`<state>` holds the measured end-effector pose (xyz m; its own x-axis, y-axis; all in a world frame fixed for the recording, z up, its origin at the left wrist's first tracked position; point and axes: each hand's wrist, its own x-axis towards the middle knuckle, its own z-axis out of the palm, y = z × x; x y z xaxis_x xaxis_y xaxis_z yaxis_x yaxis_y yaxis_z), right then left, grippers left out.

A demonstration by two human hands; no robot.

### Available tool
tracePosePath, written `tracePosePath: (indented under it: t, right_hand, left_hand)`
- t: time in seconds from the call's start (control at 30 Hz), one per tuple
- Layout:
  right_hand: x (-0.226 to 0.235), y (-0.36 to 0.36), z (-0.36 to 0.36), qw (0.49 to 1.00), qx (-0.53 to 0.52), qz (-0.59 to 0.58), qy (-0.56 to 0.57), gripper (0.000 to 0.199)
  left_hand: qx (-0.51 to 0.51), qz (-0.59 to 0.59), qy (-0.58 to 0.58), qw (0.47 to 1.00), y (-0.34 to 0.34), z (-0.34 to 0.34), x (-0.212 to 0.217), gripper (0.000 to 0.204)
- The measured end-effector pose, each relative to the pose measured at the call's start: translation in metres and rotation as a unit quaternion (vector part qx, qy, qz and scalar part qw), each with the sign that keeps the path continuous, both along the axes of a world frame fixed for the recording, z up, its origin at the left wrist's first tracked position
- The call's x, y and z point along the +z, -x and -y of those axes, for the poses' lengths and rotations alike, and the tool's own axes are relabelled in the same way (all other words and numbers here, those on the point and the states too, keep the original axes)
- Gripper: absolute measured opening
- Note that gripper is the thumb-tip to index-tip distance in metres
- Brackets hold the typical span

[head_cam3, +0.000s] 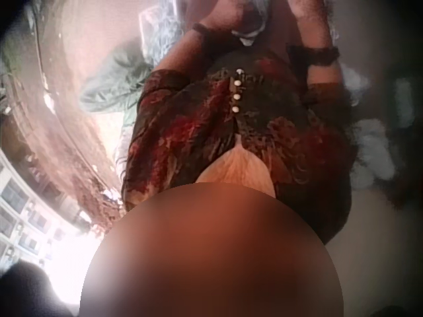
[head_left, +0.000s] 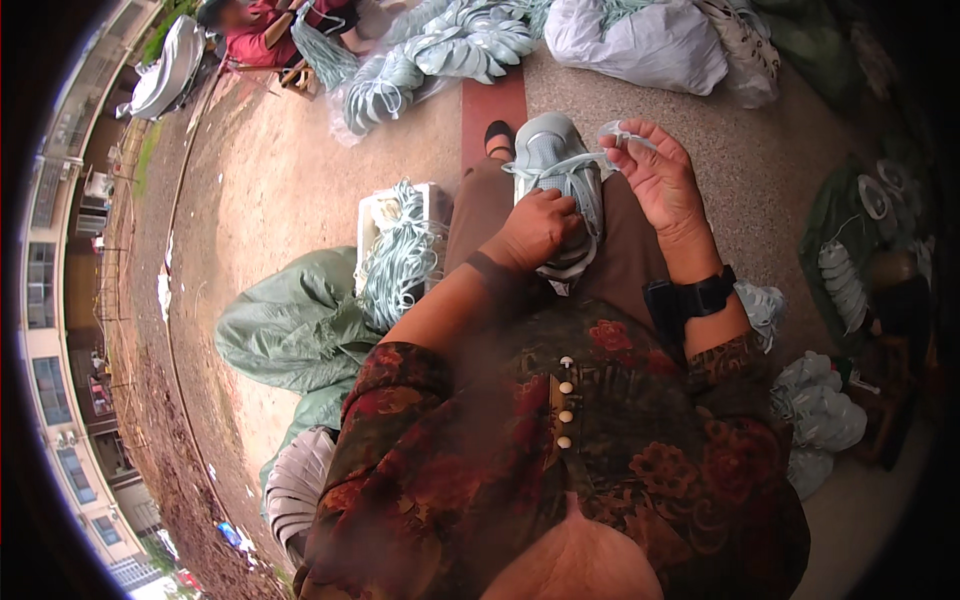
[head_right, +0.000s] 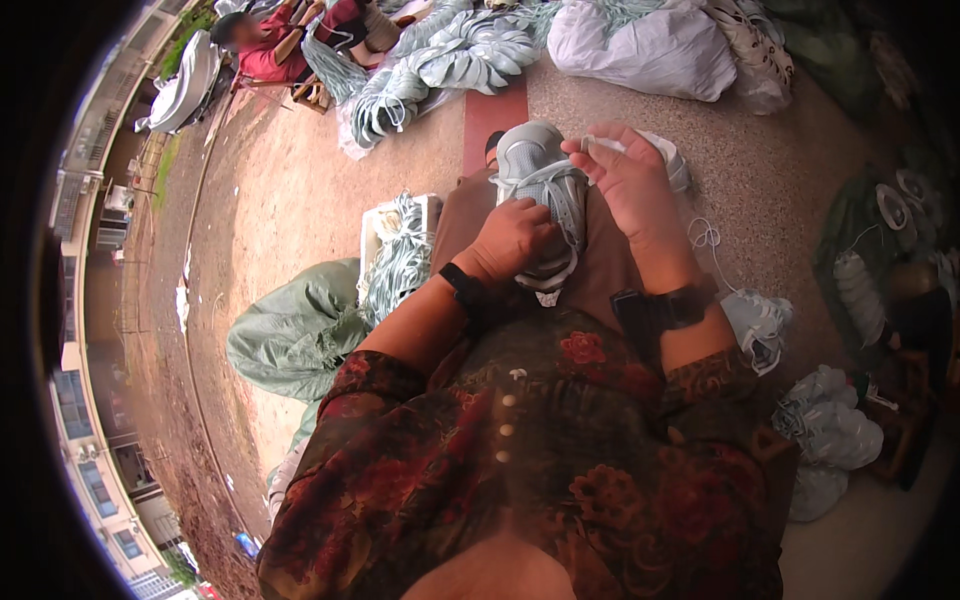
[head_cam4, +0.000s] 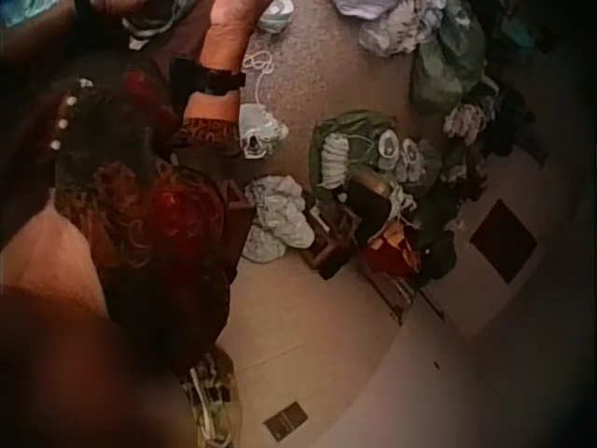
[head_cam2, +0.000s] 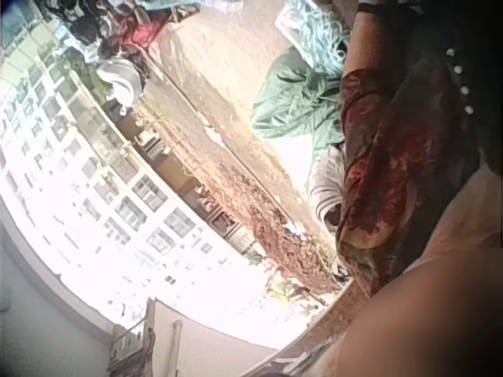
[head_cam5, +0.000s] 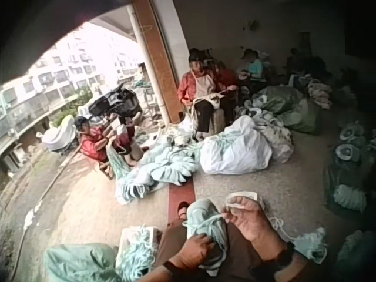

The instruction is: The person laces a shoe by hand, threading a lace through the eyelets and pulling it tight. They then set the shoe aside, pick up another shoe, and begin threading a lace through its eyelets.

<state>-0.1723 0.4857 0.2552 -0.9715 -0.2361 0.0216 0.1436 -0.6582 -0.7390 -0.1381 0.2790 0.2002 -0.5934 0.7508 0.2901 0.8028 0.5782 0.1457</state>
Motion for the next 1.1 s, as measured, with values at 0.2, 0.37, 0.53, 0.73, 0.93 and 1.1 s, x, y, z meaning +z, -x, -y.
tracePosePath:
  t: [0.2,0.37,0.53,0.73,0.93,1.1]
  right_hand:
    - [-0.027,-0.009,-0.003,0.999,0.019,0.050,0.011,0.035]
    - [-0.028,-0.018,0.017,0.997,0.061,0.044,-0.013,0.024]
    - [-0.006,-0.023,0.035,0.997,0.047,0.037,-0.054,0.012]
    - [0.002,-0.027,0.056,0.982,-0.050,-0.066,-0.168,0.008]
    - [0.000,-0.030,0.060,0.967,0.025,-0.113,-0.226,0.009]
    - [0.004,-0.032,0.059,0.959,0.041,-0.110,-0.256,0.008]
  left_hand:
    - [-0.106,0.119,-0.140,0.977,-0.016,-0.002,0.014,0.008]
    - [-0.089,0.217,-0.237,0.943,-0.038,-0.011,0.056,0.006]
    - [0.113,0.321,-0.497,0.798,-0.021,0.000,0.083,0.011]
    - [0.131,0.332,-0.584,0.729,-0.018,-0.006,0.075,0.012]
    - [0.116,0.393,-0.645,0.645,-0.020,-0.005,0.087,0.010]
    - [0.137,0.435,-0.668,0.588,-0.022,-0.002,0.070,0.009]
